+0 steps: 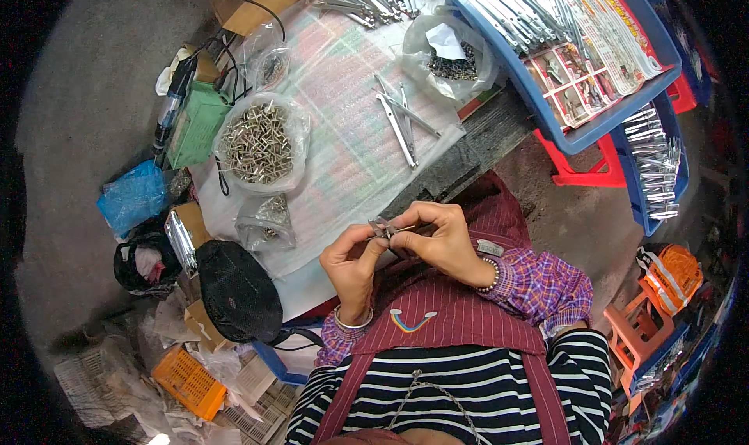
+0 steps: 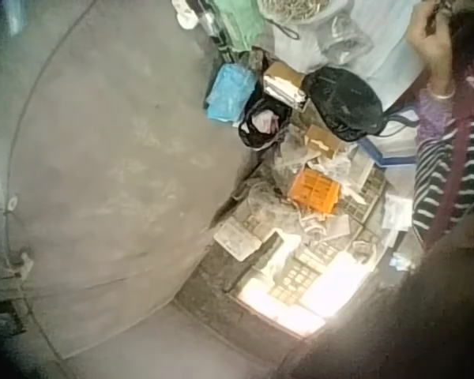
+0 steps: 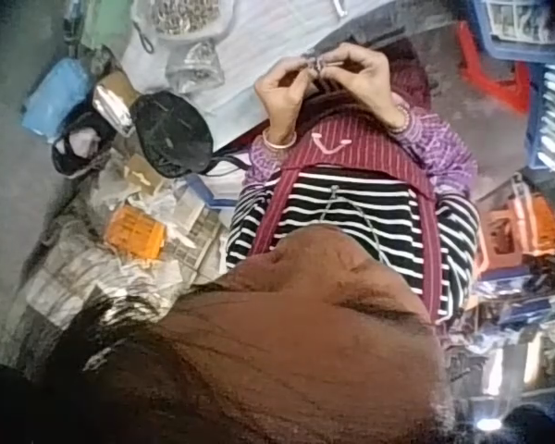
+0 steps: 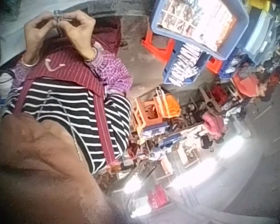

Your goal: Assembling small metal components by inserting screws into brackets at a workshop bench.

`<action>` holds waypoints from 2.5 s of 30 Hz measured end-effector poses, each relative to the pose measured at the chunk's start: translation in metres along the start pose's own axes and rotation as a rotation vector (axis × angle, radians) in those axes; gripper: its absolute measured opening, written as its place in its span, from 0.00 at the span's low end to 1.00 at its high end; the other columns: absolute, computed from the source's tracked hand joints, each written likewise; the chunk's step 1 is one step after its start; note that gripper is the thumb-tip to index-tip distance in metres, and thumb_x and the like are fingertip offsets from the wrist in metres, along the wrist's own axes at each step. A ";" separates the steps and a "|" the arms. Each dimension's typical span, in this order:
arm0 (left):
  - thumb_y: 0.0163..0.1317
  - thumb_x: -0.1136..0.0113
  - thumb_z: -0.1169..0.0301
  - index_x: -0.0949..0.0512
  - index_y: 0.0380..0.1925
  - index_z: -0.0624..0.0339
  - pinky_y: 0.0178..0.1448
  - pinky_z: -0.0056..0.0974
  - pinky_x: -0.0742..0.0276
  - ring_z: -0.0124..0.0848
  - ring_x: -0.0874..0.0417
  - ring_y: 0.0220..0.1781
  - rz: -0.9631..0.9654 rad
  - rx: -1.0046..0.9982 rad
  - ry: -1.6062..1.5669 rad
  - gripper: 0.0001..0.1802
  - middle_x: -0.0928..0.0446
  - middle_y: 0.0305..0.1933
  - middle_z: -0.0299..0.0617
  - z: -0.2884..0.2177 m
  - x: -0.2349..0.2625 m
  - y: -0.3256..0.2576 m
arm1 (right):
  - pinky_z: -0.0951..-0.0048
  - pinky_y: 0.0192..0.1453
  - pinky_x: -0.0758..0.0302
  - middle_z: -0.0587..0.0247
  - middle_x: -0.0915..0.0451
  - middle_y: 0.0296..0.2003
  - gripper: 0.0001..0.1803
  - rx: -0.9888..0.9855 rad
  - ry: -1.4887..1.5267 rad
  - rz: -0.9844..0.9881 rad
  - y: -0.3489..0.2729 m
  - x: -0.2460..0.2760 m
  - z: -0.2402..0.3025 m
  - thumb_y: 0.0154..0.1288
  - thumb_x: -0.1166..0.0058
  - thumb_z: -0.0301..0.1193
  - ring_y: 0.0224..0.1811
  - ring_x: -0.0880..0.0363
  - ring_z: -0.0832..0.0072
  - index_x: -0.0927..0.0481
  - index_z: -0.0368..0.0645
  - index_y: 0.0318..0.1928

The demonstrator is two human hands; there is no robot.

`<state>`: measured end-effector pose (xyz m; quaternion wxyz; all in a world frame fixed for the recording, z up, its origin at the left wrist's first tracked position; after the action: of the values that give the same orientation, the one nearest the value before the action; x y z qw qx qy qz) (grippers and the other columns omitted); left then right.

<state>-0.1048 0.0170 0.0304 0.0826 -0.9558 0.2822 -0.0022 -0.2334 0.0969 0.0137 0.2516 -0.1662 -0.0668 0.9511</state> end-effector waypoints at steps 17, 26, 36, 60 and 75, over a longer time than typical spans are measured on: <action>0.56 0.41 0.83 0.25 0.42 0.75 0.42 0.28 0.23 0.26 0.20 0.38 0.027 0.101 -0.133 0.13 0.21 0.37 0.44 0.004 0.003 0.004 | 0.82 0.37 0.26 0.66 0.21 0.31 0.12 -0.074 0.038 0.053 0.006 0.000 0.004 0.52 0.38 0.22 0.33 0.23 0.83 0.21 0.33 0.38; 0.56 0.41 0.83 0.25 0.42 0.75 0.43 0.28 0.22 0.27 0.20 0.38 0.005 0.112 -0.167 0.12 0.21 0.37 0.45 0.003 0.004 0.002 | 0.81 0.39 0.25 0.66 0.22 0.34 0.13 -0.066 -0.004 0.118 0.004 0.001 0.000 0.53 0.41 0.19 0.37 0.23 0.82 0.23 0.34 0.42; 0.54 0.42 0.82 0.24 0.39 0.74 0.39 0.27 0.24 0.25 0.20 0.34 0.193 0.300 -0.366 0.11 0.21 0.33 0.44 -0.004 0.015 -0.002 | 0.71 0.42 0.24 0.58 0.22 0.32 0.12 0.303 -0.415 0.260 0.001 0.011 0.016 0.48 0.43 0.18 0.38 0.20 0.68 0.24 0.36 0.37; 0.52 0.41 0.83 0.23 0.35 0.73 0.36 0.27 0.25 0.24 0.21 0.33 0.158 0.053 -0.043 0.09 0.22 0.32 0.40 -0.005 0.014 -0.010 | 0.67 0.56 0.28 0.58 0.29 0.54 0.40 0.253 -0.164 0.124 0.017 -0.010 0.044 0.47 0.34 0.24 0.54 0.27 0.70 0.38 0.40 0.62; 0.54 0.40 0.81 0.24 0.38 0.72 0.42 0.28 0.26 0.25 0.21 0.35 -0.031 0.038 -0.080 0.11 0.21 0.34 0.42 0.002 0.012 -0.005 | 0.79 0.37 0.24 0.62 0.20 0.34 0.12 -0.169 0.070 0.210 -0.014 -0.009 -0.009 0.59 0.44 0.20 0.32 0.23 0.81 0.24 0.30 0.44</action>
<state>-0.0913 0.0150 0.0291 0.1118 -0.9576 0.2639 0.0294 -0.2165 0.1046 0.0107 0.1379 -0.2261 -0.1200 0.9568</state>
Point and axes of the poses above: each hand's wrist, its own y-axis towards the middle knuckle, its own x-axis out of the back of the hand, z = x × y, the point moved 2 cm from there along y, towards the middle knuckle
